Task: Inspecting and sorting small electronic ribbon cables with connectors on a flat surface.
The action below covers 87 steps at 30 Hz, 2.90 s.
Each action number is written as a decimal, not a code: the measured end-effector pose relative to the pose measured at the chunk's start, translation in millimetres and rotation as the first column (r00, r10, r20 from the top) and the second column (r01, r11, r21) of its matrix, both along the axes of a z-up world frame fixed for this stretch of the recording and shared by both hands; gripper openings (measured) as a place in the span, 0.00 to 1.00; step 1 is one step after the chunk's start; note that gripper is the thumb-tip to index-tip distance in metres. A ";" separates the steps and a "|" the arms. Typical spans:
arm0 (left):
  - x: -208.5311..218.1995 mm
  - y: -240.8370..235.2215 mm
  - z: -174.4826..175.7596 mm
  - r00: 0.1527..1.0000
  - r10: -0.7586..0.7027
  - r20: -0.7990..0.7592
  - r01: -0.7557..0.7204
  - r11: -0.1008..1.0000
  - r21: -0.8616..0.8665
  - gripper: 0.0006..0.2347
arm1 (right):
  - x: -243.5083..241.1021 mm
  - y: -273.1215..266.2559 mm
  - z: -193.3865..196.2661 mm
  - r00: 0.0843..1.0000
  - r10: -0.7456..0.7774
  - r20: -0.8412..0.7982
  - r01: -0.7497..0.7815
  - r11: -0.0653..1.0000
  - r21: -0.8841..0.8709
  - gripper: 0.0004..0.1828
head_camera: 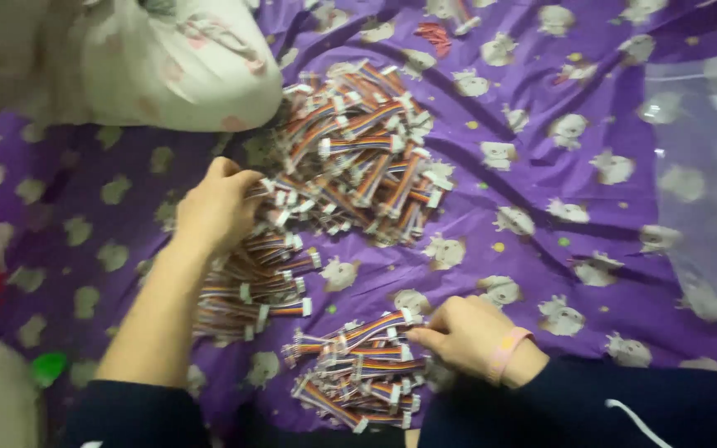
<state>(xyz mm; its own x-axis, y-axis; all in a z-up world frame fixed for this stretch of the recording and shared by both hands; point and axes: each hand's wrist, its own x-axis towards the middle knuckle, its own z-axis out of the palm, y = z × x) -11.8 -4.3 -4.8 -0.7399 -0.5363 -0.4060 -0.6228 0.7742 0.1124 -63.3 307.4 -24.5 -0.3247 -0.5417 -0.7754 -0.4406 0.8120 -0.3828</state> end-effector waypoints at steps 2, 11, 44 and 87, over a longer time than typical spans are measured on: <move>0.5 -2.6 3.1 0.997 -0.076 0.001 0.076 0.997 -0.032 0.12 | 2.6 1.2 -10.3 0.999 -0.022 -0.029 0.020 0.998 -0.053 0.26; 7.6 -8.6 20.2 0.985 -0.173 0.013 0.173 0.969 -0.175 0.11 | -9.5 -1.0 13.9 0.932 -0.359 0.052 0.359 0.889 -0.283 0.14; 22.7 138.6 43.2 0.965 -0.058 -0.256 0.226 0.676 0.701 0.07 | -3.9 4.8 24.0 0.615 -0.402 0.678 0.767 0.504 -0.397 0.11; 20.9 112.1 41.2 0.895 -0.298 -0.332 0.431 0.770 0.471 0.10 | 0.3 -8.4 18.6 0.279 -0.532 0.799 0.959 0.204 -0.198 0.12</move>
